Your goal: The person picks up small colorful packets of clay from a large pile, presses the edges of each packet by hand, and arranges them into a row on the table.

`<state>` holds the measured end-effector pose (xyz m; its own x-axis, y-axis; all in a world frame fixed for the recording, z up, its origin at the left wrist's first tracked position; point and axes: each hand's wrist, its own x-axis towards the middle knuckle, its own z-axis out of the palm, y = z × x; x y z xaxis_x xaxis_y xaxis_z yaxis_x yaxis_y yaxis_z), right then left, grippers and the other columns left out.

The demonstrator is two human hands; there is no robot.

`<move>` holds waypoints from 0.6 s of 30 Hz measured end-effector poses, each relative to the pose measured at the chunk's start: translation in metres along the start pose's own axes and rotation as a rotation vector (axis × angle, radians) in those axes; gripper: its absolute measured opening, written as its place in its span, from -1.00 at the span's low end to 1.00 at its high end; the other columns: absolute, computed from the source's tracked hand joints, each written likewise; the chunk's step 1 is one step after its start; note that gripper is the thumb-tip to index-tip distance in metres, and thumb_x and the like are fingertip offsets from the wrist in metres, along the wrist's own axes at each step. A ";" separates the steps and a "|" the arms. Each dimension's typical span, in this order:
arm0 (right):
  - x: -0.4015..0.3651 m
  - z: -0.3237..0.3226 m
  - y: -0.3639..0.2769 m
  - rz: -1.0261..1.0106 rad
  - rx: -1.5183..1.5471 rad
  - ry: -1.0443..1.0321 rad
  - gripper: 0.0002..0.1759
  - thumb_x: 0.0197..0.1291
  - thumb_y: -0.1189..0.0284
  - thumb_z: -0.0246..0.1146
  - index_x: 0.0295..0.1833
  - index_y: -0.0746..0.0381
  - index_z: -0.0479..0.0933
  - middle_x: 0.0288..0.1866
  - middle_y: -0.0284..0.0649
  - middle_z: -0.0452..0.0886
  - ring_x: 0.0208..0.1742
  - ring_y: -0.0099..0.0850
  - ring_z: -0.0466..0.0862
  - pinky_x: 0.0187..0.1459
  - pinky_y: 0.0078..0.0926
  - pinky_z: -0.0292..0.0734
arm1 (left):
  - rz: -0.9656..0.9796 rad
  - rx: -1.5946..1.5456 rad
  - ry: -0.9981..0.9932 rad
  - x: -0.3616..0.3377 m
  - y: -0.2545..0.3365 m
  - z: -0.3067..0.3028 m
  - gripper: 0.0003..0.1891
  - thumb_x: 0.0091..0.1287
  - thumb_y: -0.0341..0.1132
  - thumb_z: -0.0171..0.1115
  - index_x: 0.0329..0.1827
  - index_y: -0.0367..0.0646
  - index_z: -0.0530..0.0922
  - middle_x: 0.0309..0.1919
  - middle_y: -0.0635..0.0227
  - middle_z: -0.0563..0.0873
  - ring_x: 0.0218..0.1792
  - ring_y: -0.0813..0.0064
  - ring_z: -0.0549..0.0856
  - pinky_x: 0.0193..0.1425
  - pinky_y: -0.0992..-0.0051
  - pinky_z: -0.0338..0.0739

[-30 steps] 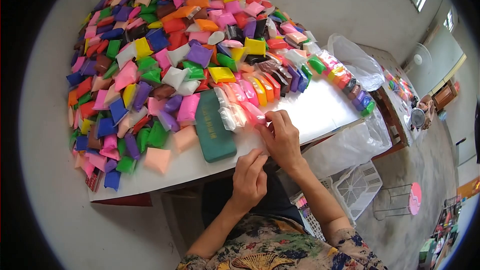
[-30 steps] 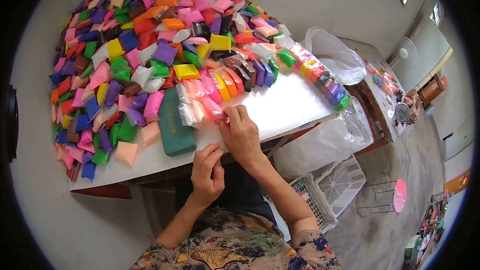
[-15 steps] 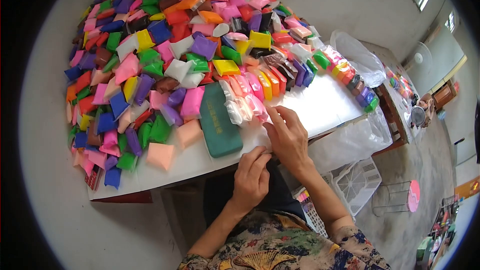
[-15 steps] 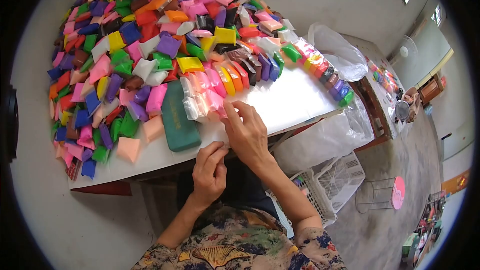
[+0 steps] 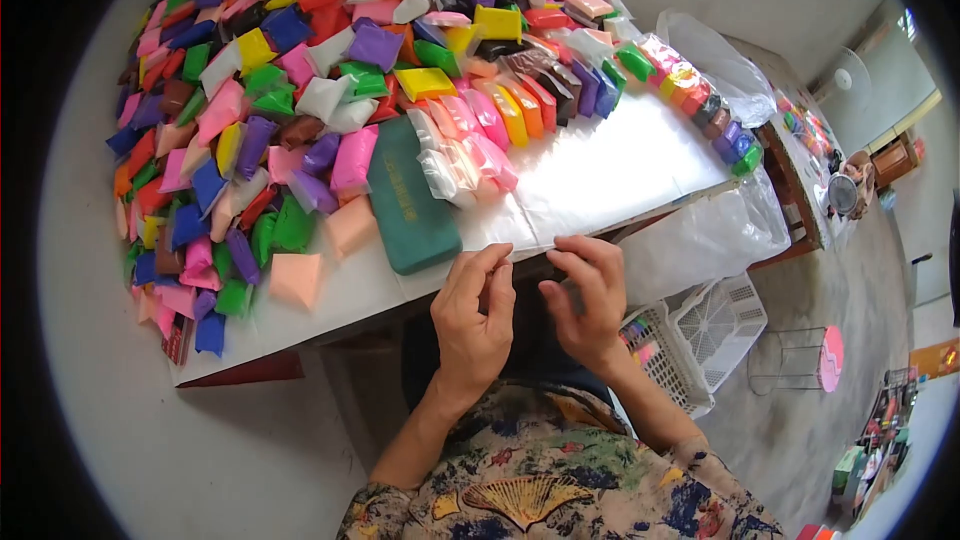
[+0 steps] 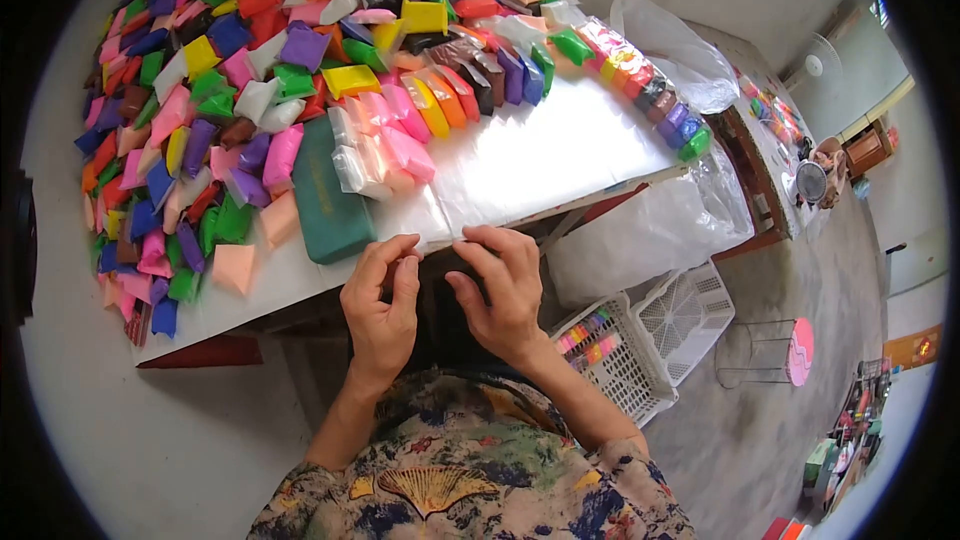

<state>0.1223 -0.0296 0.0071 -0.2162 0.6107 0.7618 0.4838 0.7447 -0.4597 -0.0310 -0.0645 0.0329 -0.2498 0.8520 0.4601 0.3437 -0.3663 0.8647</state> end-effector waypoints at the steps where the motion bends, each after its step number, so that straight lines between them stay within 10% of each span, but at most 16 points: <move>1: 0.002 -0.003 -0.008 0.099 0.147 0.030 -0.77 0.21 0.55 0.41 -0.04 0.31 0.59 0.07 -0.11 0.61 0.02 -0.25 0.62 0.06 -0.35 0.54 | -0.013 -0.006 -0.036 -0.001 0.003 0.000 -0.84 0.46 -0.51 0.20 0.03 -0.31 0.64 -0.25 0.26 0.69 -0.32 0.53 0.61 -0.21 0.55 0.52; 8: -0.007 -0.002 -0.002 0.784 1.355 -0.047 -0.91 0.40 0.47 0.31 -0.15 0.27 0.56 0.17 -0.27 0.53 0.10 -0.52 0.54 0.14 -0.46 0.47 | 0.015 -0.024 -0.171 -0.006 0.008 0.006 -0.91 0.41 -0.54 0.22 -0.08 -0.31 0.64 -0.31 0.21 0.66 -0.40 0.37 0.62 -0.29 0.43 0.51; 18: -0.011 -0.007 0.002 0.883 1.307 -0.058 -0.91 0.32 0.49 0.36 -0.18 0.31 0.66 0.15 -0.26 0.56 0.07 -0.61 0.50 0.14 -0.58 0.37 | 0.054 0.043 -0.261 -0.002 0.008 0.010 -0.91 0.37 -0.54 0.19 -0.13 -0.32 0.61 -0.31 0.11 0.65 -0.40 0.14 0.65 -0.30 0.28 0.53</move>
<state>0.1311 -0.0368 0.0011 -0.3188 0.9466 0.0480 -0.5605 -0.1475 -0.8149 -0.0184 -0.0656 0.0369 0.0097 0.9014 0.4330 0.3894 -0.4022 0.8286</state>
